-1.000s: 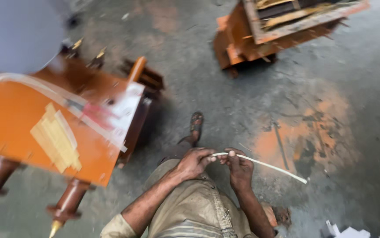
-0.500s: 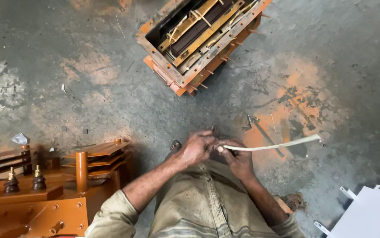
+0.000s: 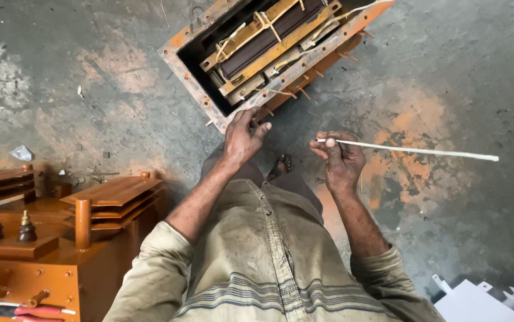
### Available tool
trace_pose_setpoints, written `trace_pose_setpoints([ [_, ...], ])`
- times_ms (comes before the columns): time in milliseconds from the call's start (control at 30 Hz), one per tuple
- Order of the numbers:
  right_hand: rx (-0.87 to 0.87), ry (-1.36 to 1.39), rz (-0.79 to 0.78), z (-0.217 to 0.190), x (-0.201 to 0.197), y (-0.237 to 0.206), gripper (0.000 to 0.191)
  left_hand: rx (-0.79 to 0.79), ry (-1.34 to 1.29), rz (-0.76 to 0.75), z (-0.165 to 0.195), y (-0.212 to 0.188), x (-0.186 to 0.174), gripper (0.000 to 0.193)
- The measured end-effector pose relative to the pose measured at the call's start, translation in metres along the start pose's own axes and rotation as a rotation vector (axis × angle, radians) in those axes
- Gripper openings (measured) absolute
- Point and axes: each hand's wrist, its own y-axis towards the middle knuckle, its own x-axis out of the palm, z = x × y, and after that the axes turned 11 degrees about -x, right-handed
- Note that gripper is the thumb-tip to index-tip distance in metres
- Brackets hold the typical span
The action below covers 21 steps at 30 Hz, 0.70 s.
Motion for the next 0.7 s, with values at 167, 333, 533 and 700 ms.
trace_pose_setpoints([
  [167,-0.011,-0.147,0.091,0.025,0.031,0.032,0.022,0.197,0.137,0.034,-0.024,0.074,0.022,0.058],
  [333,-0.036,-0.191,0.324,0.057,0.065,0.046,0.027,0.350,0.003,-0.152,-0.049,0.106,0.030,0.033],
  [533,-0.087,-0.290,0.447,0.076,0.102,0.051,0.026,0.250,-0.137,-0.362,-0.062,0.121,0.015,0.029],
  [700,-0.127,-0.351,0.398,0.079,0.128,0.068,0.028,0.340,-0.124,-0.428,-0.065,0.134,-0.006,0.026],
])
